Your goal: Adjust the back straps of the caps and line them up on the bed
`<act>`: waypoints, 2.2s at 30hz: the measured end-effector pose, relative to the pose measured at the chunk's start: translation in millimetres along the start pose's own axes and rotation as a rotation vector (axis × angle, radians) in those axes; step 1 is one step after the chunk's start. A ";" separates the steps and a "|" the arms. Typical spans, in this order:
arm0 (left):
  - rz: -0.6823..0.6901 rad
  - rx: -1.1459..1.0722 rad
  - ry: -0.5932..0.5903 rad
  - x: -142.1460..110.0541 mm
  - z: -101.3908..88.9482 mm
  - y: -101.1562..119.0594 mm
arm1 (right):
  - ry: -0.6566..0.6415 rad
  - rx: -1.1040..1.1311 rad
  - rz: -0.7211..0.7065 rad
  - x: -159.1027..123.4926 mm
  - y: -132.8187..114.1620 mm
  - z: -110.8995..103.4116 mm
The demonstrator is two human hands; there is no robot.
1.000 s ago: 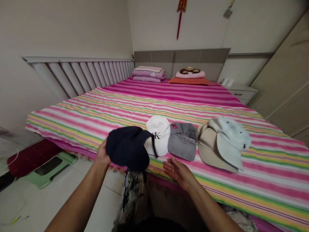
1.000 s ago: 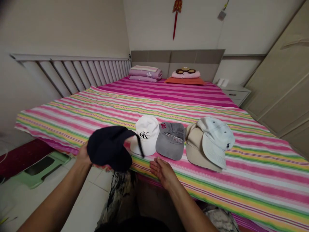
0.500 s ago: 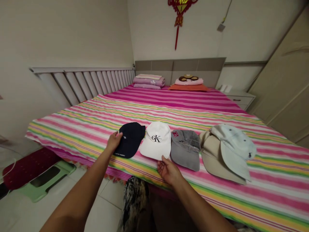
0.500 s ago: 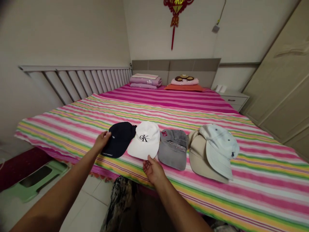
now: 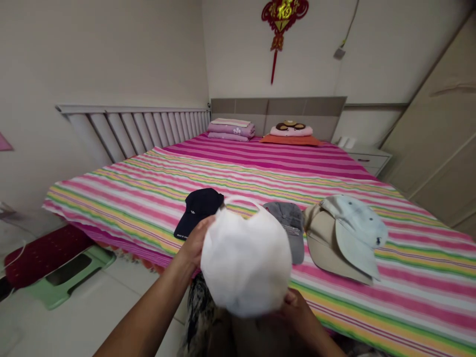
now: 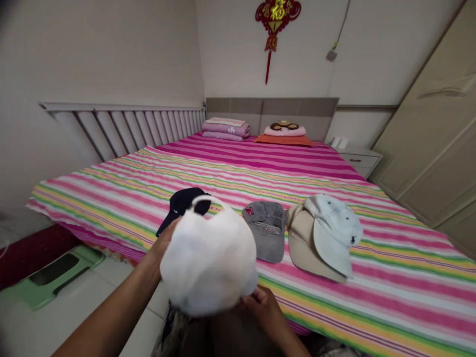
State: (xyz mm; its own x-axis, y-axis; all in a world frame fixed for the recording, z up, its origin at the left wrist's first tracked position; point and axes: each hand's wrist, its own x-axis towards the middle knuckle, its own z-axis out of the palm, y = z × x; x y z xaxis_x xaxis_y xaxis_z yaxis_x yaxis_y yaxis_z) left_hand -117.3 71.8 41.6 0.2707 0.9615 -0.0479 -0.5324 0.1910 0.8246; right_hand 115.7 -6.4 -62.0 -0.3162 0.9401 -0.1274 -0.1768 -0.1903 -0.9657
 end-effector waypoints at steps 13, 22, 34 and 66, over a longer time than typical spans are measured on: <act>-0.341 0.049 -0.396 -27.5 70.0 -66.2 | 0.181 -0.011 -0.140 -47.6 -94.9 -7.5; -0.499 0.315 -0.386 -25.5 83.1 -60.3 | 0.080 0.042 -0.043 -49.7 -84.4 1.2; -0.494 0.276 -0.347 -29.9 82.5 -63.6 | 0.015 -0.030 -0.066 -49.8 -91.8 4.0; -0.340 -0.079 0.068 -63.2 -65.0 -67.2 | 0.245 0.802 0.008 42.8 -48.6 26.4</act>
State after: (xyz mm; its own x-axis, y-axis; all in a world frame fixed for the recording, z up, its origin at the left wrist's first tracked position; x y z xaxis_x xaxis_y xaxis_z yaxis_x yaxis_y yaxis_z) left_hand -150.7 11.0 -47.4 0.3903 0.8508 -0.3520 -0.4824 0.5146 0.7089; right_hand 86.2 35.6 -14.5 -0.1253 0.9551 -0.2685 -0.8139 -0.2537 -0.5226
